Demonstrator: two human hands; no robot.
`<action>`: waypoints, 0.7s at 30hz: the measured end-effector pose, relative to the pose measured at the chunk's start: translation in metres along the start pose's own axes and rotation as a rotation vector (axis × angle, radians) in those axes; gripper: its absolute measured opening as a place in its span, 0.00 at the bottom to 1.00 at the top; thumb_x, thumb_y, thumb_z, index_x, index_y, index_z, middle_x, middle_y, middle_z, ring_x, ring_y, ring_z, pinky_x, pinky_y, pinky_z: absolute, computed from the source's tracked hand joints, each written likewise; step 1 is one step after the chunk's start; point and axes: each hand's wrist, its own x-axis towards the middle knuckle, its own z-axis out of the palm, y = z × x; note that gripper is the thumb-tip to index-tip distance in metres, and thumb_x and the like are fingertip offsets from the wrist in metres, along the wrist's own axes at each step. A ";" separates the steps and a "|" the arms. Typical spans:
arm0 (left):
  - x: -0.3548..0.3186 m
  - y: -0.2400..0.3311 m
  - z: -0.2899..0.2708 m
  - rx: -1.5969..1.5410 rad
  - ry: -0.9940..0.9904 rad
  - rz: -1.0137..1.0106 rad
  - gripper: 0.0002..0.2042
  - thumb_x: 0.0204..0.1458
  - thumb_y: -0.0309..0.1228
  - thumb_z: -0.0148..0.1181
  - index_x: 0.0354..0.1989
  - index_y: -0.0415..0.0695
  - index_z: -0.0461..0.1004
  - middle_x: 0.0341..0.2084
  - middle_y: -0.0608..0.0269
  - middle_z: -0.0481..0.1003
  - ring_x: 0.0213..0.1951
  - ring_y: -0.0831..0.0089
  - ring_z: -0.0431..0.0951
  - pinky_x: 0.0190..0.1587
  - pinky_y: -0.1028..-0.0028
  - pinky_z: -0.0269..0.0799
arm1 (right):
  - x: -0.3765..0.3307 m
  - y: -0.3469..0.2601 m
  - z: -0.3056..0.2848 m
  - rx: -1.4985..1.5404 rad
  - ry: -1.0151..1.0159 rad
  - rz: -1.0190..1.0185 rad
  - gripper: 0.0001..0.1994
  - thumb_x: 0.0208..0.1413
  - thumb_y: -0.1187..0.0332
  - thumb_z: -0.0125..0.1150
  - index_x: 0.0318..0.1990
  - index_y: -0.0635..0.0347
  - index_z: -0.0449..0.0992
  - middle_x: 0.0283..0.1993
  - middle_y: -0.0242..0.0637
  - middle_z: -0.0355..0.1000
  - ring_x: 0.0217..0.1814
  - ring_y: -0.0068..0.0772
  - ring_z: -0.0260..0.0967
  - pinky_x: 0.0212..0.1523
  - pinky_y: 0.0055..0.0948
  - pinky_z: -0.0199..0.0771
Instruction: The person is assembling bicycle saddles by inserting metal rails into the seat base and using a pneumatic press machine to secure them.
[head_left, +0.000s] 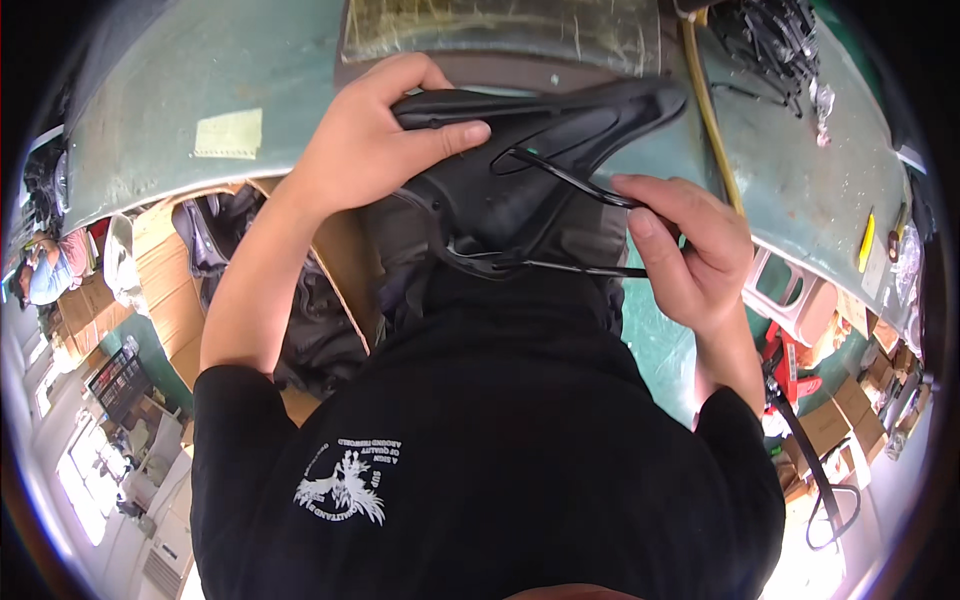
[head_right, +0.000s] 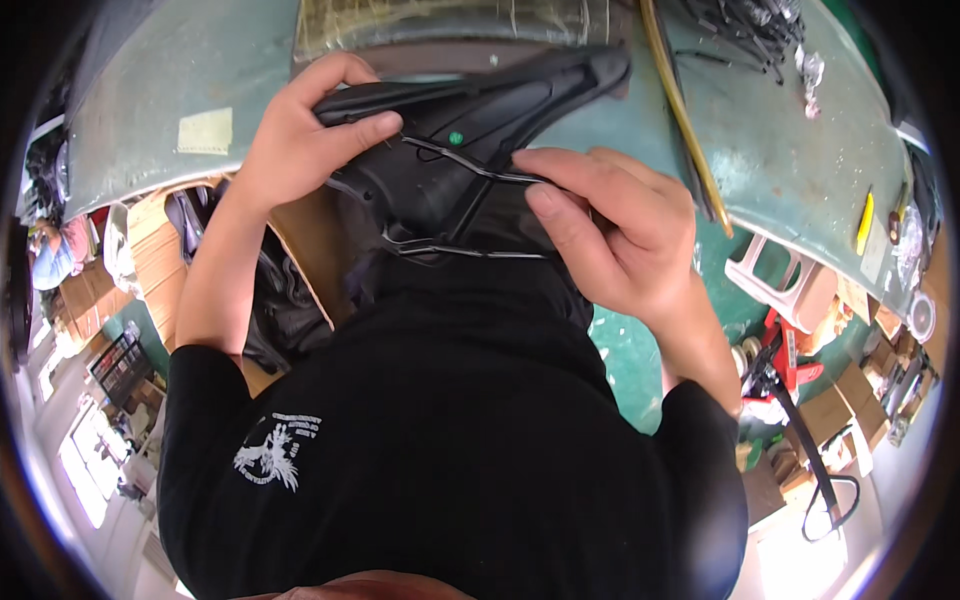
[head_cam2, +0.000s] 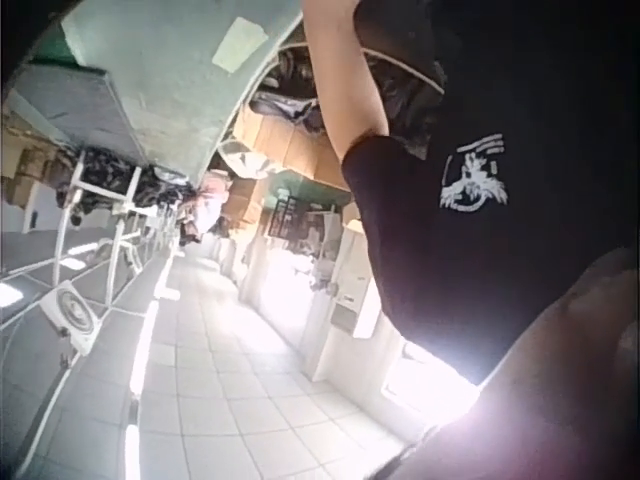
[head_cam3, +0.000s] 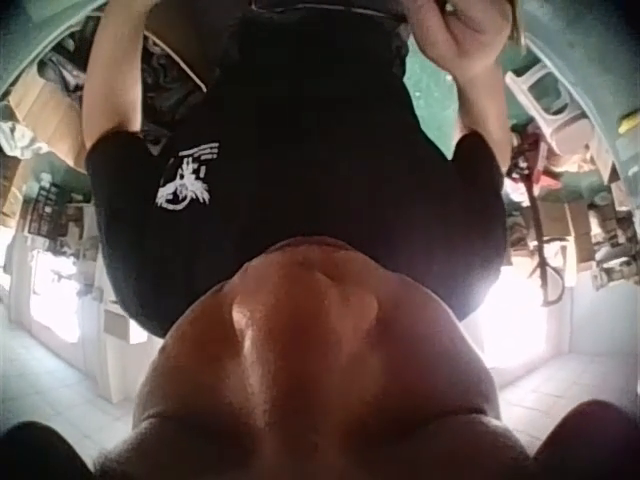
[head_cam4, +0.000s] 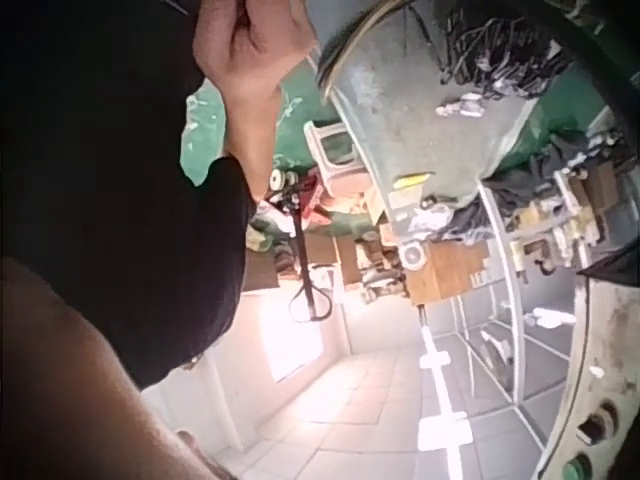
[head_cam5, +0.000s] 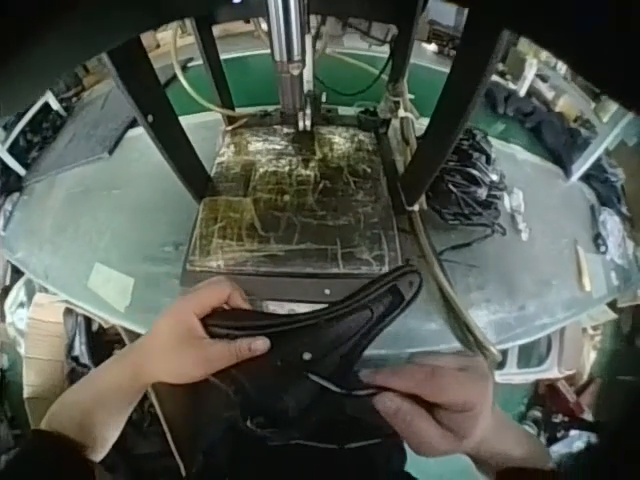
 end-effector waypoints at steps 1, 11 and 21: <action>-0.012 -0.009 0.015 -0.320 0.057 -0.136 0.17 0.54 0.39 0.78 0.43 0.43 0.78 0.35 0.68 0.78 0.38 0.80 0.77 0.43 0.76 0.73 | 0.001 0.000 0.004 -0.059 -0.077 -0.056 0.12 0.57 0.80 0.71 0.48 0.67 0.84 0.24 0.35 0.73 0.20 0.23 0.65 0.22 0.24 0.62; -0.070 -0.010 0.055 -0.600 0.091 -0.052 0.22 0.64 0.40 0.68 0.60 0.38 0.76 0.45 0.65 0.79 0.46 0.80 0.76 0.51 0.78 0.71 | 0.003 0.004 0.009 -0.071 -0.337 -0.037 0.10 0.54 0.80 0.73 0.44 0.67 0.86 0.22 0.35 0.71 0.18 0.27 0.64 0.19 0.28 0.60; -0.063 -0.010 0.039 -0.871 -0.340 -0.214 0.33 0.62 0.49 0.58 0.66 0.31 0.70 0.56 0.50 0.78 0.59 0.65 0.78 0.65 0.68 0.69 | 0.022 -0.013 0.024 -0.168 -0.497 -0.327 0.12 0.47 0.71 0.78 0.41 0.61 0.86 0.20 0.31 0.64 0.17 0.32 0.63 0.18 0.32 0.58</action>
